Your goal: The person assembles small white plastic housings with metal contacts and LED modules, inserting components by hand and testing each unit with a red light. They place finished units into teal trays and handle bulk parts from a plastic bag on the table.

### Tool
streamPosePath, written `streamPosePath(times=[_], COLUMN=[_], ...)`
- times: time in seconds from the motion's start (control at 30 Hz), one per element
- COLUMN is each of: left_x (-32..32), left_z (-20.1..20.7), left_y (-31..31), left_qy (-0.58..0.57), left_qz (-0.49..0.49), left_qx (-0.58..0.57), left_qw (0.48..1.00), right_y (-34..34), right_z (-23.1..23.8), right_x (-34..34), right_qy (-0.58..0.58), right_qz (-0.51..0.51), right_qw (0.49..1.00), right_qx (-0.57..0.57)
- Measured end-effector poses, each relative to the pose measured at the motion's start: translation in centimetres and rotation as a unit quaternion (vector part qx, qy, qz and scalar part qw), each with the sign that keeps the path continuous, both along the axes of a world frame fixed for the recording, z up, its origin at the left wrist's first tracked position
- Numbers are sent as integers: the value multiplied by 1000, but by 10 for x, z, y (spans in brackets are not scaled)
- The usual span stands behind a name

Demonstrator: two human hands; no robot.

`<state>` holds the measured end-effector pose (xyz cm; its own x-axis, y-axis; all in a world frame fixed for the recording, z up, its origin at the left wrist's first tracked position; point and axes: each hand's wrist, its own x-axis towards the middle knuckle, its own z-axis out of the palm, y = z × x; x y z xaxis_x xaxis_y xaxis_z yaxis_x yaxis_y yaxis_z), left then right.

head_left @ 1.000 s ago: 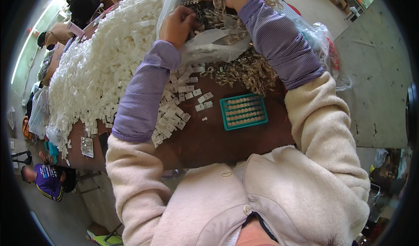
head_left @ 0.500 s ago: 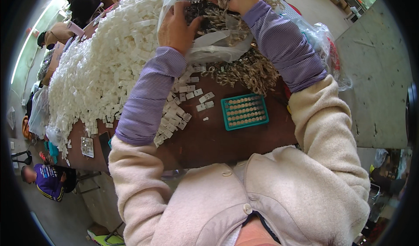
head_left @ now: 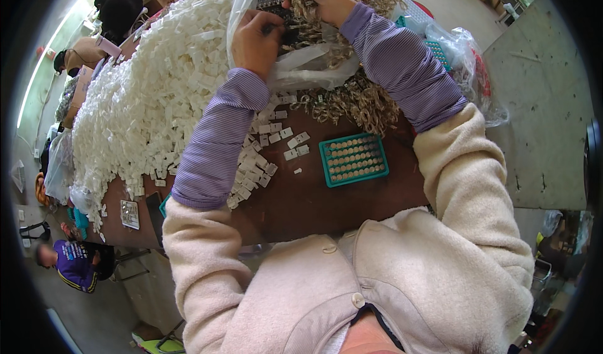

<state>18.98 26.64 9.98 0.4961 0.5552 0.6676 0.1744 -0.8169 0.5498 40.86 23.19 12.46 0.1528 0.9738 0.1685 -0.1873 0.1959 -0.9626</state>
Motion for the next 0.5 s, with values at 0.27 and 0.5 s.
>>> streamPosePath(times=[0.27,0.5], left_x=[-5,-7], left_z=[-3,-10], left_y=[-8,4], left_qy=[7,57], left_qz=[15,81], left_qx=[40,12], left_qw=[999,995], right_y=[4,-77], right_z=[2,59], right_x=[-12,-34], right_qy=[66,74], right_qz=[-58,-121], right_qw=[987,978], right_qx=[135,151])
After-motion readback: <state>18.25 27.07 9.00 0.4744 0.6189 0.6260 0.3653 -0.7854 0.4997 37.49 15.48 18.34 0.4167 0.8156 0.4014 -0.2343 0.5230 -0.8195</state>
